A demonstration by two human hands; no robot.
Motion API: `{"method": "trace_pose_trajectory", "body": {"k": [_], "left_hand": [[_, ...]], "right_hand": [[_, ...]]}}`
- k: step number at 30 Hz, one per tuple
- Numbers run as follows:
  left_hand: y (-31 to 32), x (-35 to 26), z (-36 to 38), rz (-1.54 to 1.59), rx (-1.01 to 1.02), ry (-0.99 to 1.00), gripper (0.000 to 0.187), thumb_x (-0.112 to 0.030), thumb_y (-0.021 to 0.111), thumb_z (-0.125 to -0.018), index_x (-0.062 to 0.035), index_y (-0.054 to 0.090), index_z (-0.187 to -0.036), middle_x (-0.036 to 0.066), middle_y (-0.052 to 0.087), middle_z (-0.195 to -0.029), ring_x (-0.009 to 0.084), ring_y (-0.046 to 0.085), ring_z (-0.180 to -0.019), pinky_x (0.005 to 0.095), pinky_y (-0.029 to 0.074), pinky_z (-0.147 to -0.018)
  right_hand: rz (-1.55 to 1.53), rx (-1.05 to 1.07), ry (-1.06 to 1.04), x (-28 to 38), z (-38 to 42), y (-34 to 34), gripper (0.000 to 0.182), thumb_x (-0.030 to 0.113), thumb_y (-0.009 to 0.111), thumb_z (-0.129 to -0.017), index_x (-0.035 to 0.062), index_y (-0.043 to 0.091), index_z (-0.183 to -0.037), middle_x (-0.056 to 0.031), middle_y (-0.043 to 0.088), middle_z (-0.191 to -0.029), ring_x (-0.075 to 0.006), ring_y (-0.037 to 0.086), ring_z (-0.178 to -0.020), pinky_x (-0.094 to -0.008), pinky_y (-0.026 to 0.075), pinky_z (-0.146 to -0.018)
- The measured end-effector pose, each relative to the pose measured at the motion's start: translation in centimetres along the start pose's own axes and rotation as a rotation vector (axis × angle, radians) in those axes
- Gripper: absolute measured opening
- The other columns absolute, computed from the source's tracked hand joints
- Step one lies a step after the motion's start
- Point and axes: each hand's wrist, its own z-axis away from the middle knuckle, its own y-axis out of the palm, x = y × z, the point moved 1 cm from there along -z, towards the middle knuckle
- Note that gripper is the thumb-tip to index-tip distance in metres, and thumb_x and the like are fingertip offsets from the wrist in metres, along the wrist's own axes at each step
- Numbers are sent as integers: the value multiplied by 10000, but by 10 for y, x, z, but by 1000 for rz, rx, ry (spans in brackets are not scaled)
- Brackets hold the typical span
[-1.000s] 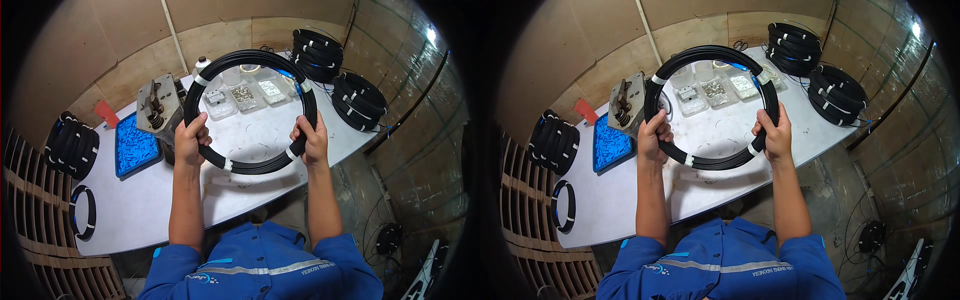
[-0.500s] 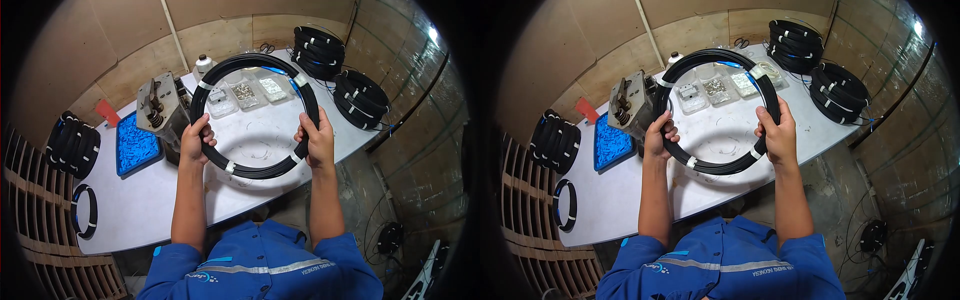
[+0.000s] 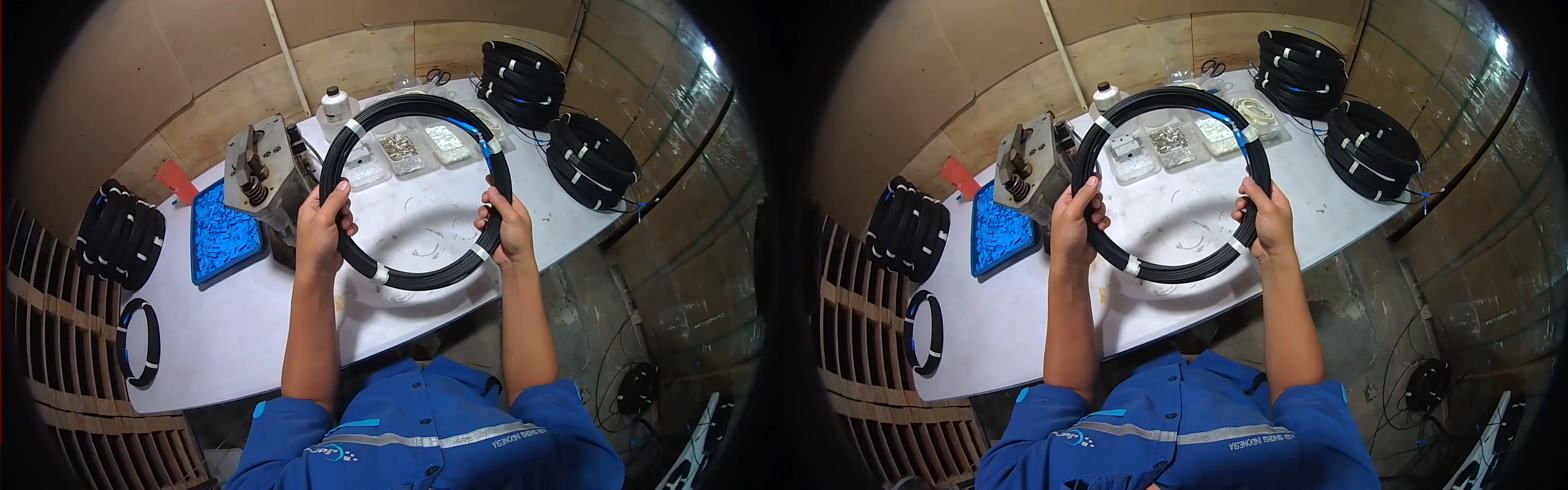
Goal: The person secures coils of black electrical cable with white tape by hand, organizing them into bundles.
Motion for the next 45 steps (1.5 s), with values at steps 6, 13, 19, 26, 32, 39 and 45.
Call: {"method": "trace_pose_trajectory", "body": {"k": [6, 13, 19, 26, 32, 39, 45], "left_hand": [[-6, -2, -3, -111, 58, 36, 184, -212, 697, -895, -79, 569, -887, -20, 497, -693, 79, 482, -545, 238, 406, -486], [15, -44, -8, -490, 285, 174, 191, -145, 722, -806, -15, 626, -908, 9, 565, -692, 86, 527, -553, 235, 432, -527], [18, -38, -12, -380, 368, 68, 155, -58, 722, -764, -21, 624, -878, -16, 542, -653, 54, 456, -501, 219, 359, -463], [1, -18, -17, -6, 276, 1, 146, -108, 684, -857, -75, 545, -888, -47, 417, -608, 55, 385, -471, 227, 317, -435], [-8, 2, -24, 182, 215, -26, 173, -178, 669, -902, -103, 518, -866, -32, 410, -648, 70, 403, -503, 241, 367, -464], [3, -25, -15, -120, 120, 66, 281, -315, 701, -908, -60, 584, -933, -4, 529, -706, 91, 496, -557, 248, 418, -498], [-10, -18, -26, -224, 167, 85, 306, -314, 678, -925, -28, 602, -1003, -27, 508, -717, 67, 457, -558, 230, 385, -503]], "right_hand": [[50, 186, -79, 14, -2, -7, 400, 122, 590, -961, -13, 458, -1314, -41, 556, -901, -99, 523, -656, -237, 446, -538], [383, 530, -208, 73, -12, 9, 442, 221, 707, -902, -8, 552, -1248, -69, 621, -955, -106, 619, -718, -184, 414, -499], [640, 573, -183, 100, -18, 29, 556, 223, 769, -828, 7, 548, -1291, -71, 632, -1005, -101, 627, -731, -195, 427, -512], [485, 358, -394, 76, -16, 13, 614, 309, 696, -912, 15, 454, -1394, -144, 624, -1190, -202, 619, -1049, -335, 499, -877], [2, 152, -110, 21, 12, 13, 396, 82, 541, -959, 47, 415, -1333, -4, 433, -630, -118, 467, -498, -306, 462, -514], [-6, 211, -71, 18, 16, 4, 381, 61, 536, -935, 36, 430, -1300, 3, 421, -651, -92, 420, -485, -283, 417, -463], [42, 207, -98, 21, 19, 7, 396, 52, 545, -919, 2, 426, -1293, -5, 444, -685, -88, 415, -482, -281, 413, -450]]}}
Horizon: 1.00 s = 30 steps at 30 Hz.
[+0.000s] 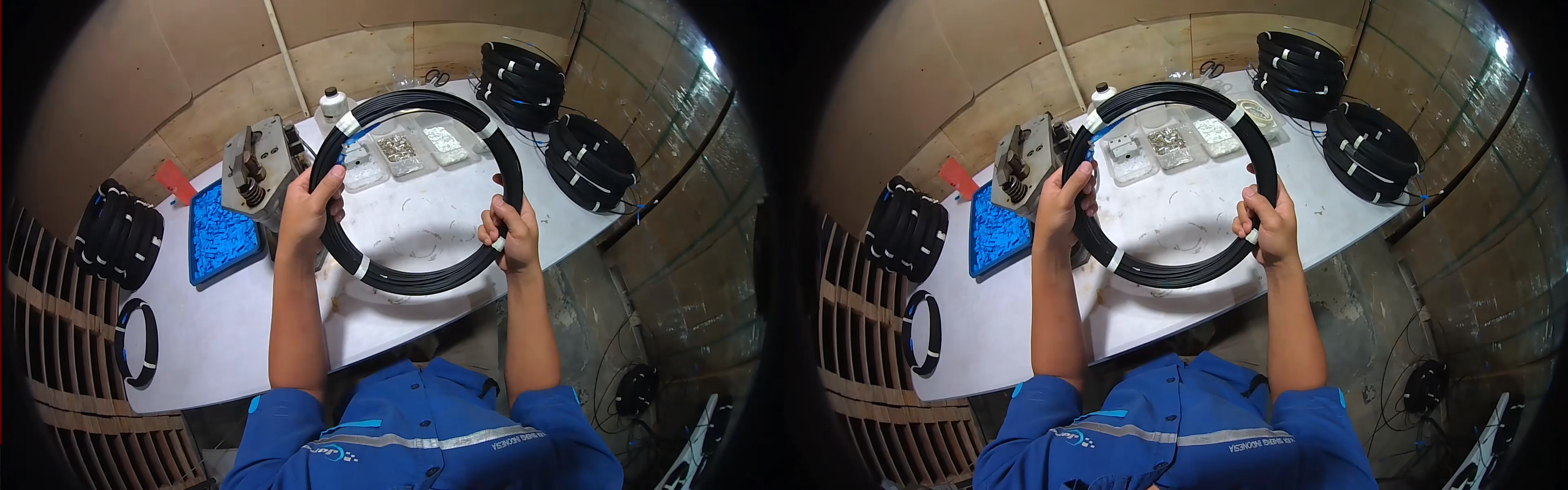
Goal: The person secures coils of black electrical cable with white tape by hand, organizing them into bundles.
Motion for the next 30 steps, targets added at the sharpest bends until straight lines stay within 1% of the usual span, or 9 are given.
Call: {"method": "trace_pose_trajectory", "body": {"k": [7, 9, 10, 12, 15, 21, 25, 27, 30], "left_hand": [[3, -18, -3, -19, 25, -23, 327, -345, 673, -928, -38, 601, -1017, -31, 505, -715, 59, 464, -552, 222, 382, -503], [5, -27, -7, -110, 31, -63, 319, -368, 680, -920, -62, 596, -949, -37, 500, -684, 53, 464, -533, 215, 381, -494], [5, -28, -9, -110, 31, -62, 319, -368, 680, -920, -62, 596, -949, -37, 500, -684, 53, 464, -533, 215, 381, -494], [7, -29, -12, -222, 8, -15, 335, -370, 733, -877, -81, 582, -799, -37, 503, -625, 55, 464, -495, 217, 389, -457], [7, -26, -13, -190, -3, -18, 325, -343, 737, -875, -78, 578, -773, -41, 489, -594, 54, 454, -474, 223, 386, -447], [6, -21, -14, -252, -8, -31, 282, -303, 716, -886, -102, 544, -788, -41, 479, -611, 55, 443, -477, 225, 373, -451], [6, -22, -13, -233, -16, -27, 263, -267, 731, -872, -97, 545, -799, -47, 473, -608, 51, 439, -476, 223, 371, -447], [3, -19, -14, -210, 9, -3, 261, -239, 787, -810, -63, 595, -803, -41, 511, -599, 53, 466, -474, 220, 382, -442], [6, -21, -10, -238, -4, 6, 263, -210, 813, -773, -57, 604, -816, -37, 522, -608, 55, 479, -487, 218, 383, -453]], "right_hand": [[-17, 8, -11, 0, 0, 1, 401, 50, 549, -911, -7, 427, -1289, -8, 450, -695, -90, 416, -476, -282, 413, -445], [8, 20, -8, 2, 0, 2, 407, 51, 558, -904, -9, 432, -1287, -10, 448, -694, -91, 419, -476, -284, 416, -445], [8, 20, -8, 3, 1, 3, 407, 51, 558, -904, -9, 432, -1287, -10, 448, -694, -91, 419, -476, -284, 416, -445], [58, 46, -45, 5, 3, 5, 414, 52, 571, -896, -10, 438, -1284, -8, 444, -687, -91, 425, -475, -278, 421, -446], [46, 29, -38, 5, 3, 6, 416, 54, 581, -891, -14, 445, -1278, -5, 441, -678, -89, 431, -474, -271, 426, -444], [58, 40, -42, 5, 3, 4, 416, 54, 587, -889, -9, 450, -1277, -2, 442, -678, -87, 436, -473, -268, 430, -444], [59, 34, -52, 5, 3, 5, 417, 51, 586, -889, -7, 450, -1279, -2, 442, -678, -87, 436, -470, -268, 430, -446], [59, 28, -43, 6, 3, 5, 418, 48, 584, -887, -9, 451, -1279, -3, 444, -677, -87, 436, -467, -266, 429, -444], [47, 38, -44, 7, 4, 5, 415, 48, 581, -889, -9, 452, -1279, -4, 448, -682, -86, 434, -465, -268, 427, -444]]}}
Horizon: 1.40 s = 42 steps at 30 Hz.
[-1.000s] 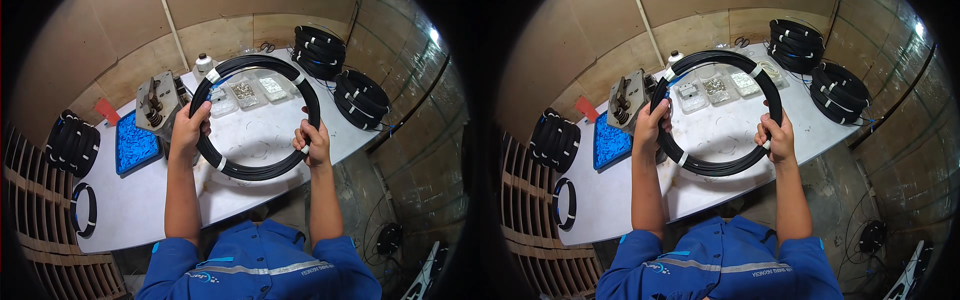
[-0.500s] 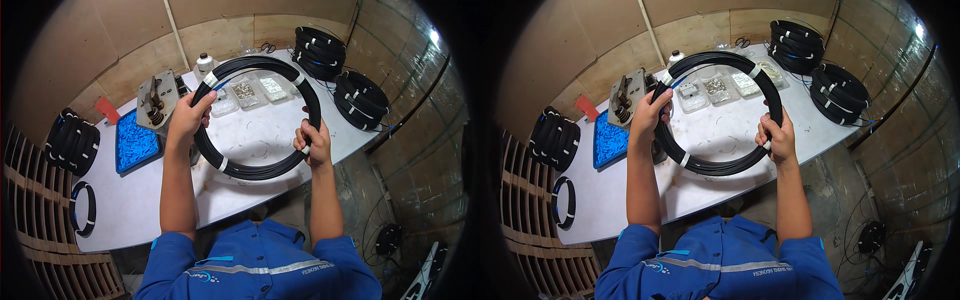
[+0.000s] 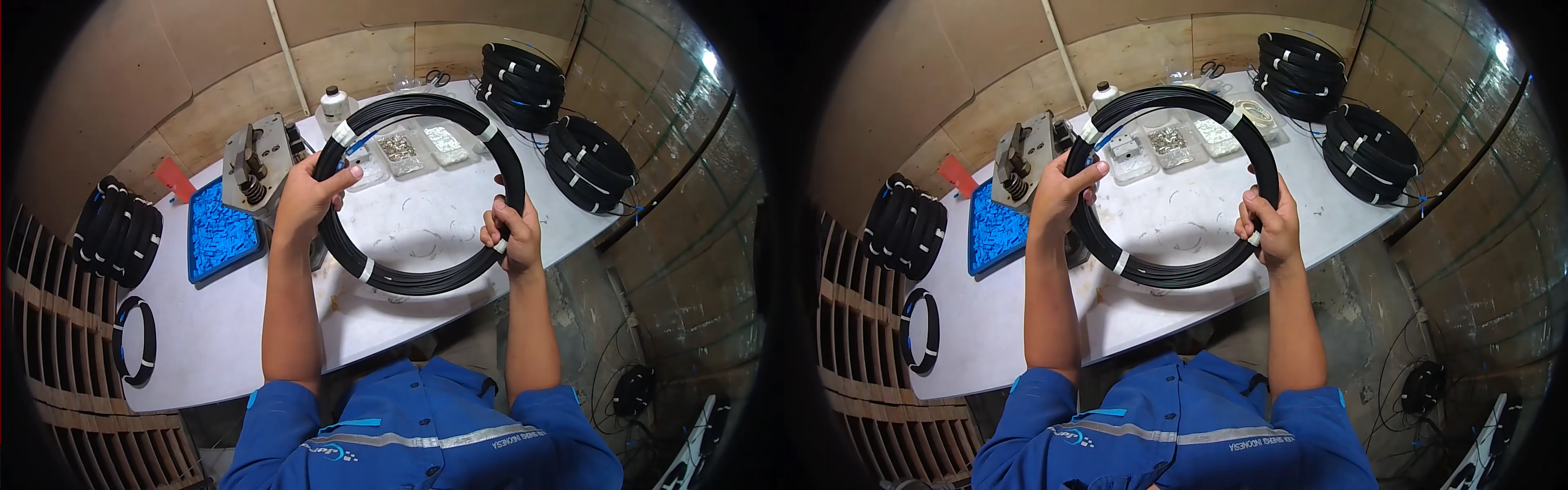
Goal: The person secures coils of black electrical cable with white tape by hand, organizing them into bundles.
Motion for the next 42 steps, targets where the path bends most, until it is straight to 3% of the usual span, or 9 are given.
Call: {"method": "trace_pose_trajectory", "body": {"k": [16, 21, 24, 28, 32, 34, 35, 39, 42], "left_hand": [[-1, 16, 4, 54, 80, 7, 317, -271, 800, -811, -35, 603, -886, 28, 576, -715, 99, 518, -549, 237, 430, -501], [4, 1, 9, 89, 103, 25, 365, -316, 806, -803, -17, 632, -919, 42, 626, -756, 110, 585, -645, 251, 470, -590], [3, -9, 4, -87, 180, 136, 368, -306, 799, -801, -8, 638, -946, 42, 639, -756, 111, 602, -694, 256, 477, -635], [11, -26, 7, -346, 229, 38, 291, -197, 794, -763, -17, 646, -937, 10, 593, -682, 86, 559, -591, 246, 427, -536], [9, 1, 0, -154, 228, 48, 237, -115, 780, -732, -19, 652, -908, -10, 572, -676, 64, 503, -524, 244, 381, -479], [13, 6, 2, -65, 178, 63, 189, 17, 713, -711, -45, 558, -799, -10, 518, -623, 60, 446, -458, 222, 348, -442], [12, 8, 3, 26, 158, 42, 197, 22, 707, -709, -47, 550, -805, -12, 510, -616, 61, 445, -453, 221, 352, -439], [-2, 24, -2, 197, 97, 17, 199, -29, 702, -735, -66, 523, -814, -17, 475, -588, 68, 422, -450, 237, 367, -453], [-4, 30, -4, 257, 40, -14, 186, -110, 694, -784, -93, 509, -793, -31, 439, -584, 71, 399, -472, 254, 373, -472]], "right_hand": [[28, -38, 54, 1, -3, -7, 411, 88, 588, -919, 16, 461, -1304, -6, 460, -699, -83, 427, -468, -260, 411, -434], [27, 169, 37, 14, -15, -16, 410, 93, 589, -926, 7, 443, -1299, -1, 437, -664, -85, 413, -458, -249, 393, -419], [243, 271, 24, 30, -32, -15, 534, 138, 679, -876, 5, 447, -1337, 8, 487, -663, -74, 455, -467, -235, 401, -425], [365, 423, 109, 59, -54, 5, 576, 165, 740, -838, 3, 484, -1328, 17, 518, -676, -66, 477, -479, -226, 407, -437], [569, 527, 165, 65, -76, 9, 579, 199, 794, -808, 8, 538, -1292, 20, 544, -702, -69, 518, -534, -212, 418, -478], [496, 531, 10, 59, -83, 4, 630, 233, 821, -791, 19, 534, -1309, 4, 587, -756, -74, 552, -612, -210, 450, -554], [490, 548, -22, 55, -86, -2, 642, 344, 777, -838, 25, 517, -1331, -45, 636, -860, -111, 607, -738, -247, 497, -677], [238, 338, 2, 12, -66, -30, 628, 490, 567, -959, 27, 463, -1371, -120, 650, -968, -214, 653, -891, -333, 523, -797], [103, 221, 4, -21, -42, -35, 559, 434, 513, -1003, 35, 421, -1383, -117, 641, -926, -209, 654, -820, -323, 529, -764]]}}
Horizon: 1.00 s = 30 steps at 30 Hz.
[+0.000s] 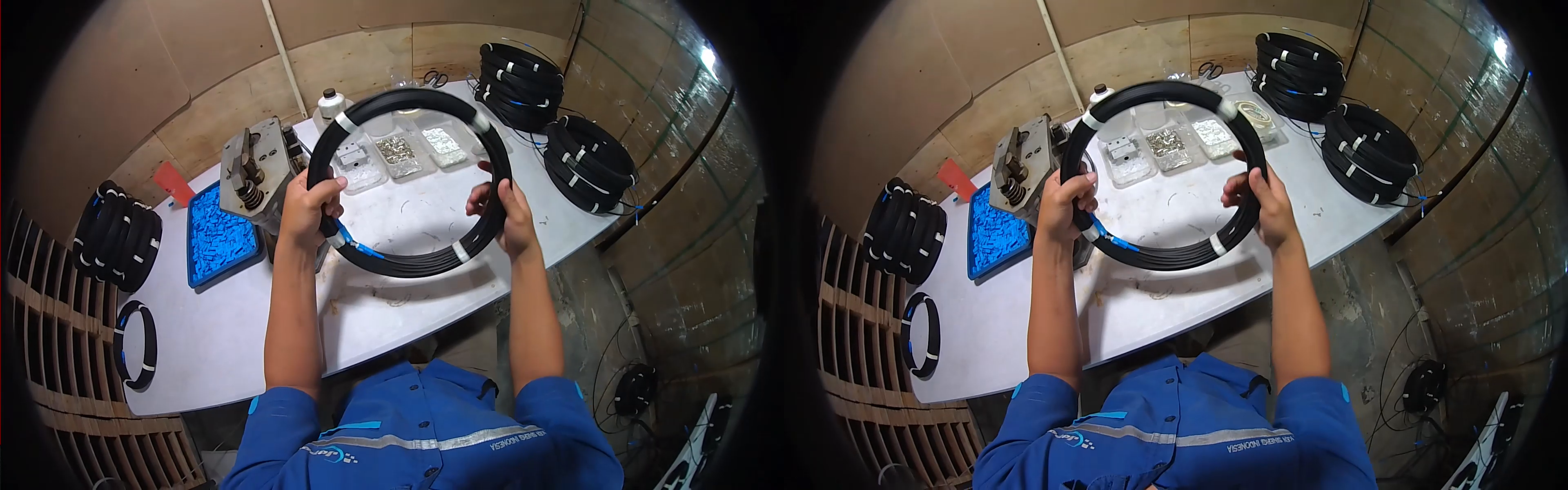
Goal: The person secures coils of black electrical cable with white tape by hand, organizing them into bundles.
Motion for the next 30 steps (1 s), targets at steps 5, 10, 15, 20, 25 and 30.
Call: {"method": "trace_pose_trajectory", "body": {"k": [5, 10, 15, 20, 25, 30], "left_hand": [[-4, 28, -7, 282, -84, -132, 202, -96, 711, -803, -119, 515, -759, -52, 418, -603, 73, 428, -505, 239, 387, -467], [8, 29, 1, 279, -123, -143, 214, -134, 727, -823, -124, 524, -757, -58, 417, -608, 72, 423, -503, 244, 417, -479], [19, 12, 17, 259, -39, -1, 295, -227, 642, -934, -26, 554, -1132, 53, 570, -790, 126, 561, -574, 289, 519, -549], [5, 15, 9, 101, 99, 111, 558, -355, 429, -1039, -38, 309, -1483, 228, 625, -1117, 237, 691, -734, 343, 586, -629], [-1, 2, 10, 95, -38, -127, 685, -568, 281, -1017, 9, 486, -1323, 167, 695, -856, 208, 653, -514, 276, 518, -394], [-6, -13, 19, -16, 38, -245, 618, -588, 357, -1000, -16, 590, -1021, 159, 678, -672, 169, 616, -464, 232, 433, -394]], "right_hand": [[-116, -320, 0, 3, 12, 35, 414, 302, 511, -1031, 25, 445, -1333, -2, 452, -742, -91, 456, -564, -281, 447, -529], [-143, -322, 34, 9, 12, 28, 403, 282, 502, -1034, 50, 434, -1357, -10, 467, -754, -87, 453, -558, -253, 429, -505], [-154, -476, 44, 11, 16, 30, 526, 302, 441, -1047, 219, 233, -1524, -95, 519, -914, -133, 516, -591, -239, 426, -443], [-258, -175, 148, 20, 17, 6, 570, 263, 257, -989, 142, 238, -1546, -204, 589, -1071, -307, 680, -821, -297, 585, -553], [-275, -71, 6, 10, 25, 0, 548, 144, 349, -974, 25, 264, -1502, -307, 518, -1337, -376, 580, -1204, -402, 541, -939], [551, -211, 48, 21, 20, -20, 425, 341, 597, -988, 5, 524, -1238, -7, 612, -711, -107, 605, -683, -216, 447, -590]]}}
